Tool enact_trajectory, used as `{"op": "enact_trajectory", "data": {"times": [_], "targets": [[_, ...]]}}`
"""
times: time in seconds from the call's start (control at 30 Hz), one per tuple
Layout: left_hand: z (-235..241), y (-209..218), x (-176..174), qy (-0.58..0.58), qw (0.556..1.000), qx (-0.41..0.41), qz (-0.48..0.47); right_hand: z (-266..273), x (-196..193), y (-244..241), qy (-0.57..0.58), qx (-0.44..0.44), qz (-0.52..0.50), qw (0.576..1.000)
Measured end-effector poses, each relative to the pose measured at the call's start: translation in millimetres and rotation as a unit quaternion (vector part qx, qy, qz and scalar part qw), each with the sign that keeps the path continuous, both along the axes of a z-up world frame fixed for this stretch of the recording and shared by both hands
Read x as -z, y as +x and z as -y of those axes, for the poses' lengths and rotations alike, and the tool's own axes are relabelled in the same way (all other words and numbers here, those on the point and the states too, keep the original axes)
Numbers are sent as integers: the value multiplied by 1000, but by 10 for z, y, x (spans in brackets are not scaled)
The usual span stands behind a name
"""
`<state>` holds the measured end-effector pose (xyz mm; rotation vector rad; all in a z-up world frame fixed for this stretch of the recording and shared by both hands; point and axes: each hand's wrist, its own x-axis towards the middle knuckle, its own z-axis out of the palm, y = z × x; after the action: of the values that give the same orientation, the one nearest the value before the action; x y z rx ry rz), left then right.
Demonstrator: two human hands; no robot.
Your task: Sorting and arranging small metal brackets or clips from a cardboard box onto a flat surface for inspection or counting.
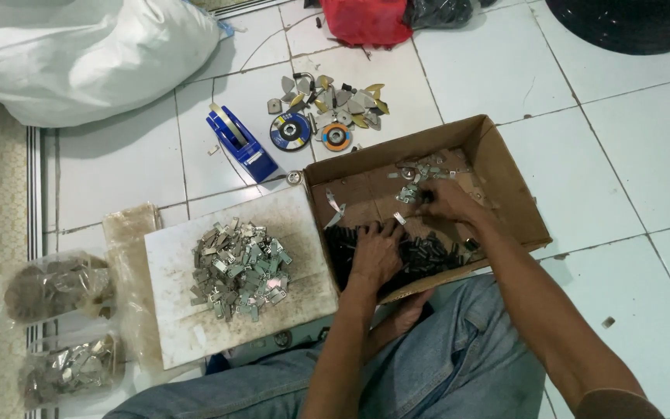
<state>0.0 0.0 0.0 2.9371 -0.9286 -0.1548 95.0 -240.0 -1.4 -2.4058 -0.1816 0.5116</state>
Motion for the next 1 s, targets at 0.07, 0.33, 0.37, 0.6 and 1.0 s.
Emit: {"op": "enact_trajectory", "data": {"times": [0.07, 0.33, 0.37, 0.6, 1.0], "targets": [[0, -7, -93, 15, 1000, 0, -13, -143, 16, -44, -23, -43, -5, 999], [-15, -30, -162, -35, 999, -21, -23, -377, -430, -92, -82, 28, 140, 986], [-2, -42, -201, -42, 998, -29, -22, -367, -601, -173, -63, 51, 143, 986], [-7, -41, -38, -49, 998, -22, 15, -90, 57, 7, -235, -76, 99, 964], [13, -60, 93, -17, 999, -17, 22, -394, -319, -48, -198, -41, 43, 978]]}}
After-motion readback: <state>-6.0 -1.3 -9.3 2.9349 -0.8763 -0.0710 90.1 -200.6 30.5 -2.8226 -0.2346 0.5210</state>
